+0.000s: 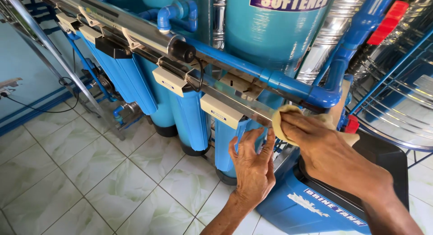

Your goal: Clean and wipe down various components of a large-scale water filtration and purification system using a cloth.

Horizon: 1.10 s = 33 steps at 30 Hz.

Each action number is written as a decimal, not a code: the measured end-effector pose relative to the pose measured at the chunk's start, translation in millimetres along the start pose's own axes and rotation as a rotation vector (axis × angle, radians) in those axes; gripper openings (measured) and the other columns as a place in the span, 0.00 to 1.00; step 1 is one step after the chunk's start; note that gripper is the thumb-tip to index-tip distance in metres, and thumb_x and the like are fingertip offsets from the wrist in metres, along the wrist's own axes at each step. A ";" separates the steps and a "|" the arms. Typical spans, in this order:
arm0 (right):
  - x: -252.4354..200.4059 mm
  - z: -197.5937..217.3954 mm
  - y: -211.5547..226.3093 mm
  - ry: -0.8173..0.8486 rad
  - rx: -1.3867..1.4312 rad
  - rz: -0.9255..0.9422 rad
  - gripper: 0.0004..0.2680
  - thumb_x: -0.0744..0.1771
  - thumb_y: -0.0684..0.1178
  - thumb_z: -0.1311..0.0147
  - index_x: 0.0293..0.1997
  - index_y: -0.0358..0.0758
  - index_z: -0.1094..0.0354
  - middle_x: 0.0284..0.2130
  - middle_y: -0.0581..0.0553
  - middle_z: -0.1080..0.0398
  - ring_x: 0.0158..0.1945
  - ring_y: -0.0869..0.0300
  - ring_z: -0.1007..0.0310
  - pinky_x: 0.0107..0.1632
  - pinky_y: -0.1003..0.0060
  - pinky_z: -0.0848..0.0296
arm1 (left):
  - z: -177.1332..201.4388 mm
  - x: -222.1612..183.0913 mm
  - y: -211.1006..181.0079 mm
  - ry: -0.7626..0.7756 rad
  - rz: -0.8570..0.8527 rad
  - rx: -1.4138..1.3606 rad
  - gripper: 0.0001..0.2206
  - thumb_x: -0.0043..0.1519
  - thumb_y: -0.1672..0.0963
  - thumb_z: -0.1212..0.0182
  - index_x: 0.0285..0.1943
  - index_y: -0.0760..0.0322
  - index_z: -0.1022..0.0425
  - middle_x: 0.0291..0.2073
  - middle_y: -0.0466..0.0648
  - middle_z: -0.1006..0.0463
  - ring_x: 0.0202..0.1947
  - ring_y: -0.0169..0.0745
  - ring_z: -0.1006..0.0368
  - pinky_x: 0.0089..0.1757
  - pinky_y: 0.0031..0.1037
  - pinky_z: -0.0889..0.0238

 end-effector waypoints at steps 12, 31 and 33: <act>126.4 -79.4 12.3 -0.048 -0.134 0.120 0.18 0.54 0.32 0.44 0.48 0.25 0.33 0.46 0.29 0.30 0.54 0.38 0.31 0.57 0.51 0.31 | -14.2 -12.7 10.3 0.070 -0.080 -0.049 0.22 0.61 0.64 0.35 0.65 0.64 0.29 0.67 0.51 0.39 0.70 0.51 0.43 0.68 0.65 0.60; 37.8 -13.1 -4.3 0.022 0.038 0.005 0.15 0.58 0.32 0.52 0.49 0.28 0.31 0.60 0.34 0.32 0.59 0.42 0.29 0.58 0.55 0.28 | 4.4 -3.3 21.9 0.106 -0.080 -0.053 0.29 0.59 0.64 0.36 0.72 0.59 0.33 0.72 0.46 0.36 0.72 0.50 0.42 0.68 0.56 0.58; 6.1 3.4 -10.6 0.031 0.005 -0.160 0.17 0.57 0.34 0.48 0.50 0.31 0.30 0.58 0.37 0.30 0.59 0.46 0.29 0.55 0.59 0.26 | 5.9 -2.5 26.3 0.078 -0.095 -0.056 0.29 0.58 0.64 0.38 0.72 0.59 0.32 0.71 0.46 0.35 0.72 0.49 0.41 0.67 0.55 0.58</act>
Point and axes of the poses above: each hand's wrist, its own x-axis towards the middle knuckle, its own z-axis out of the back of the hand, y = z × x, the point moved 4 cm from there along x, towards the middle knuckle
